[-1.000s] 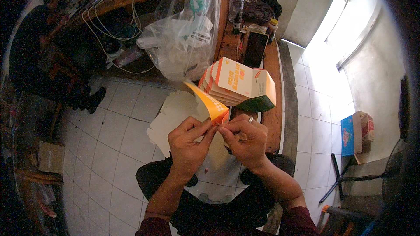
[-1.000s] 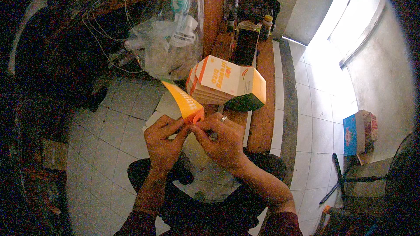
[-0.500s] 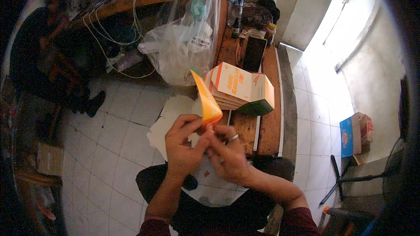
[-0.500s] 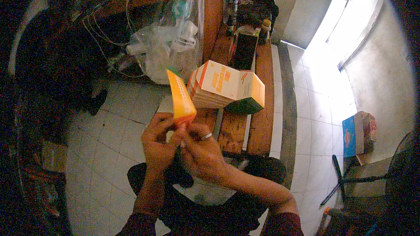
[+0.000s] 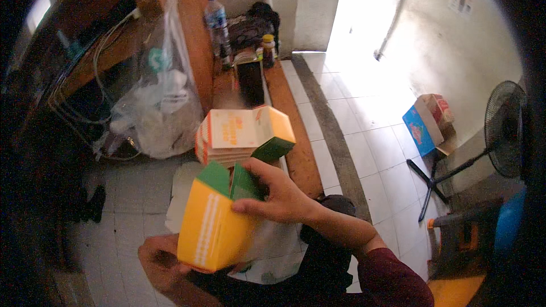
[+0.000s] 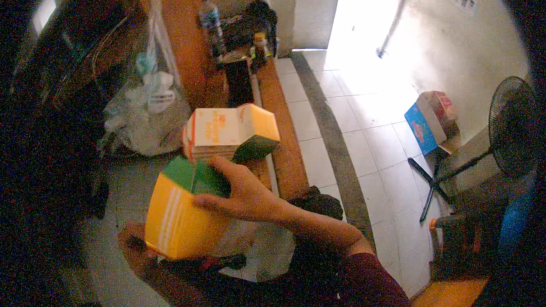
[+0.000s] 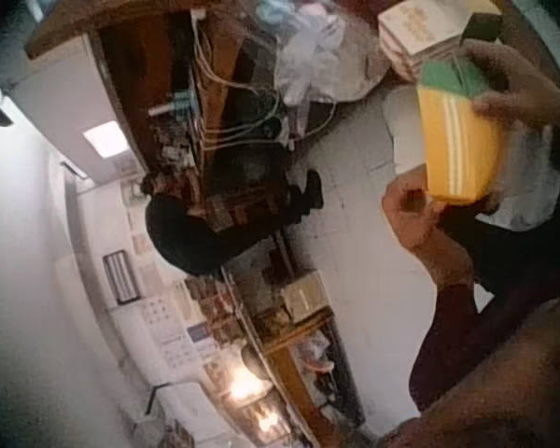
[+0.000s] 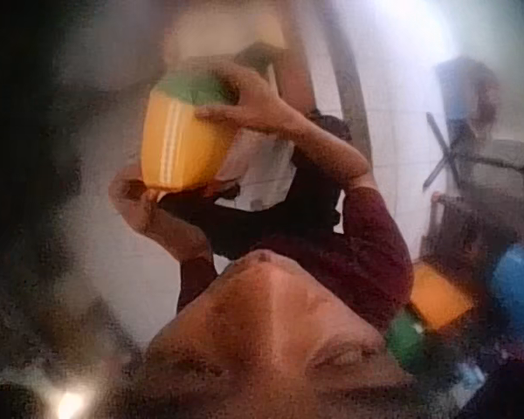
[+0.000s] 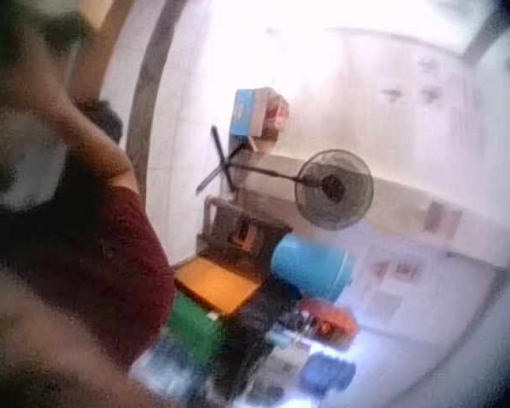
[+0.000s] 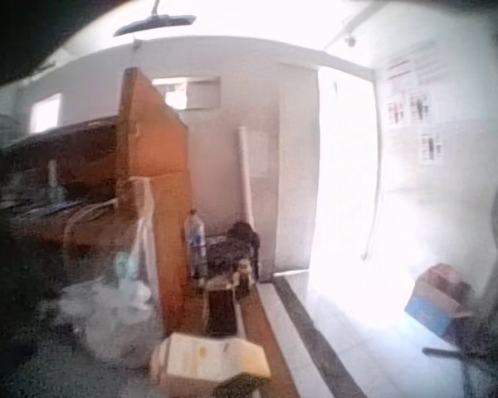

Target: The person assembles flat-packed cardboard boxes by folding and interlocking tabs. They handle each box one at a time, folding sides and locking flaps to form a finished box, then stacking completed units on the table.

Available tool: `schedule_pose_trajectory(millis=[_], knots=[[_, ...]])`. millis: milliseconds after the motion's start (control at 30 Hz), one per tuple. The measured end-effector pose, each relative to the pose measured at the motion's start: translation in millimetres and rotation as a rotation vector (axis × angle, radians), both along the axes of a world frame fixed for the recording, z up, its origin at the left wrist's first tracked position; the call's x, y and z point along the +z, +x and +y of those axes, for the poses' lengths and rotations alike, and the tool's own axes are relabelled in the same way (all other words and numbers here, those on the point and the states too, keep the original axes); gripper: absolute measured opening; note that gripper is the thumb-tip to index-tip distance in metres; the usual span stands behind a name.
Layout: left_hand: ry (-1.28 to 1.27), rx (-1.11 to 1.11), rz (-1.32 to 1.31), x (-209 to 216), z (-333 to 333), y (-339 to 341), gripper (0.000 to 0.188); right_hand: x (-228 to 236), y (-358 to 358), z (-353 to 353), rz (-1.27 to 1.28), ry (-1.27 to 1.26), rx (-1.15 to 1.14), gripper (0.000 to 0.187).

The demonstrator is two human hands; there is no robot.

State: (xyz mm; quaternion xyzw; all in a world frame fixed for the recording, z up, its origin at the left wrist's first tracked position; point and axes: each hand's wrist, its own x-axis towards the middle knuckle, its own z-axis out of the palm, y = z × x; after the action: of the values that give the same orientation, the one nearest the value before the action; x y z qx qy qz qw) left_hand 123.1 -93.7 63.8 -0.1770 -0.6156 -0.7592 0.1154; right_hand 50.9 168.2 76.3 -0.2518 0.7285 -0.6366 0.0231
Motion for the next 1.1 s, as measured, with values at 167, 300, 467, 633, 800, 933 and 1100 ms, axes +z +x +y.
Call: schedule_pose_trajectory(millis=[167, 300, 467, 633, 800, 933, 1100], knots=[[-0.176, 0.012, -0.37, 14, 34, -2, 0.027, 63, 30, 14, 0.304, 0.589, 0.005, 0.046], [-0.137, 0.292, -0.298, 13, 62, -10, 0.018, 71, 26, -5, 0.61, 0.659, -0.083, 0.041], [-0.308, 0.487, 0.094, 8, 61, -21, 0.016, 64, 14, -18, 0.622, 0.375, -0.253, 0.026], [-0.175, 0.45, -0.194, -11, 60, -32, 0.015, 28, 12, -26, 0.724, 0.463, -0.242, 0.023], [-0.231, 0.464, -0.275, -13, 57, -39, 0.018, 6, 20, -43, 0.74, 0.38, -0.239, 0.025], [-0.477, 0.256, -0.173, -8, 45, -38, 0.021, 3, 25, -44, 0.806, 0.373, -0.253, 0.024], [-0.459, 0.097, -0.121, 7, 38, -32, 0.024, 2, 23, -47, 0.82, 0.32, -0.297, 0.023]])
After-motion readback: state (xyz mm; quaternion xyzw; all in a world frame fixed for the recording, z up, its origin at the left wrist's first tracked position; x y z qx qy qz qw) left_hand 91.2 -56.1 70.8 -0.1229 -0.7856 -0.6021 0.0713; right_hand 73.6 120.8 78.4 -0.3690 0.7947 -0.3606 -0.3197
